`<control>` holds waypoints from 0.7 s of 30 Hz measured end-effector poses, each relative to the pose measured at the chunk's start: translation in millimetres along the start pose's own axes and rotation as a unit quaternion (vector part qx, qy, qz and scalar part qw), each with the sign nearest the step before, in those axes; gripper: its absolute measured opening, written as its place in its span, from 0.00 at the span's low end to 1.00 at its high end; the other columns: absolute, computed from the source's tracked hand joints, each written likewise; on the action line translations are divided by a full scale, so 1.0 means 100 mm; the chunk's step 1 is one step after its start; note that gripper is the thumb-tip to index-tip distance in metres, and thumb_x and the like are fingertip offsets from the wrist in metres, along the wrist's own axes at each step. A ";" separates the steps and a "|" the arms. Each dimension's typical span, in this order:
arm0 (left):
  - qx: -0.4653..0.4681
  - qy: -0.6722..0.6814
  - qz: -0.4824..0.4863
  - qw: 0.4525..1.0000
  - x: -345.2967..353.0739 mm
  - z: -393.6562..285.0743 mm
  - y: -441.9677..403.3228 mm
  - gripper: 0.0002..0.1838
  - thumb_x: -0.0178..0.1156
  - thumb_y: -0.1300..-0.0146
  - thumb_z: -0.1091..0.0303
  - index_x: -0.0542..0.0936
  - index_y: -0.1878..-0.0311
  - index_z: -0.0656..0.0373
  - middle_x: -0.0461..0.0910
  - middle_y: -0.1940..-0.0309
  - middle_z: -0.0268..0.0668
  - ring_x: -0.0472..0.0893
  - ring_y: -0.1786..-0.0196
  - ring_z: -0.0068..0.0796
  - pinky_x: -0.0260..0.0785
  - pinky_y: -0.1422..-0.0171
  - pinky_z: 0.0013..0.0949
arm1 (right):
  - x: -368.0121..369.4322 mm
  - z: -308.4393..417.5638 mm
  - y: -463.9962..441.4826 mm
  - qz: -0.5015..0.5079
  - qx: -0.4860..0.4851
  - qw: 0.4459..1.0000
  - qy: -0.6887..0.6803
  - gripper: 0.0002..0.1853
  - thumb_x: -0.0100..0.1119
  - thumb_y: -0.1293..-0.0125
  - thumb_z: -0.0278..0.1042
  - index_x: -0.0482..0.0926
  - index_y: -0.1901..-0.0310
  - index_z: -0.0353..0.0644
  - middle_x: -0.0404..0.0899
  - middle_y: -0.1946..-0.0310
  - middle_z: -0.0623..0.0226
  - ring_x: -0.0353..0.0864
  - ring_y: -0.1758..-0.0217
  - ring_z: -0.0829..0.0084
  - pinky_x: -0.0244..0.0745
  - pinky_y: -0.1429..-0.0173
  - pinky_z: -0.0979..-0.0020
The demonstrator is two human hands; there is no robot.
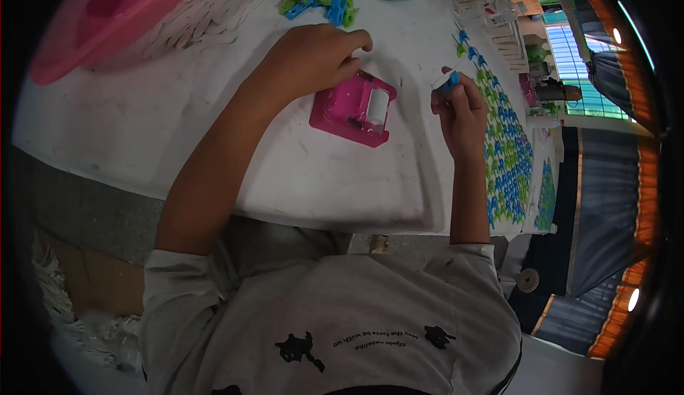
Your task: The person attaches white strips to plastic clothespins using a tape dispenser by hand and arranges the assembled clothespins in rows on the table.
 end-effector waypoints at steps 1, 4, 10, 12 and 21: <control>-0.010 0.013 0.002 1.000 -0.02 -0.02 0.01 0.12 0.61 0.38 0.66 0.79 0.50 0.48 0.83 0.69 0.35 0.82 0.64 0.34 0.73 0.60 0.38 | -0.04 -0.08 -0.03 -0.062 0.007 0.998 -0.025 0.13 0.56 0.29 0.33 0.76 0.52 0.30 0.80 0.62 0.58 0.76 0.66 0.73 0.72 0.62 0.72; -0.017 0.027 0.006 0.999 -0.05 -0.06 -0.02 0.12 0.62 0.38 0.67 0.79 0.50 0.49 0.83 0.69 0.34 0.82 0.65 0.33 0.72 0.59 0.37 | -0.17 -0.27 -0.08 -0.171 0.007 0.984 -0.058 0.14 0.56 0.29 0.35 0.76 0.51 0.31 0.81 0.61 0.57 0.78 0.65 0.73 0.75 0.60 0.70; 0.021 0.081 -0.191 0.978 -0.12 -0.25 -0.04 0.17 0.65 0.42 0.68 0.78 0.49 0.52 0.80 0.70 0.30 0.75 0.65 0.30 0.66 0.57 0.33 | 0.09 -0.30 -0.08 -0.201 -0.011 0.972 -0.121 0.13 0.56 0.30 0.33 0.76 0.52 0.30 0.81 0.58 0.56 0.80 0.61 0.71 0.78 0.52 0.69; 0.032 0.121 -0.228 0.966 -0.16 -0.27 -0.04 0.20 0.66 0.44 0.67 0.77 0.46 0.53 0.79 0.69 0.28 0.73 0.64 0.27 0.64 0.56 0.31 | 0.20 -0.31 0.01 -0.206 -0.051 0.975 -0.066 0.11 0.58 0.32 0.28 0.77 0.53 0.30 0.81 0.58 0.56 0.81 0.59 0.71 0.78 0.51 0.70; 0.013 0.456 -0.074 0.887 0.08 -0.44 -0.08 0.41 0.65 0.51 0.74 0.60 0.32 0.52 0.70 0.54 0.32 0.65 0.57 0.21 0.62 0.51 0.27 | 0.48 -0.21 0.28 -0.120 -0.160 0.980 0.003 0.11 0.65 0.40 0.20 0.76 0.56 0.31 0.78 0.65 0.66 0.71 0.70 0.83 0.67 0.65 0.79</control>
Point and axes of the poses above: each hand's wrist, its own y-axis away from the middle knuckle, its own x-axis out of the palm, z = x × y, the point moved 3 cm from there along -y, towards the middle knuckle
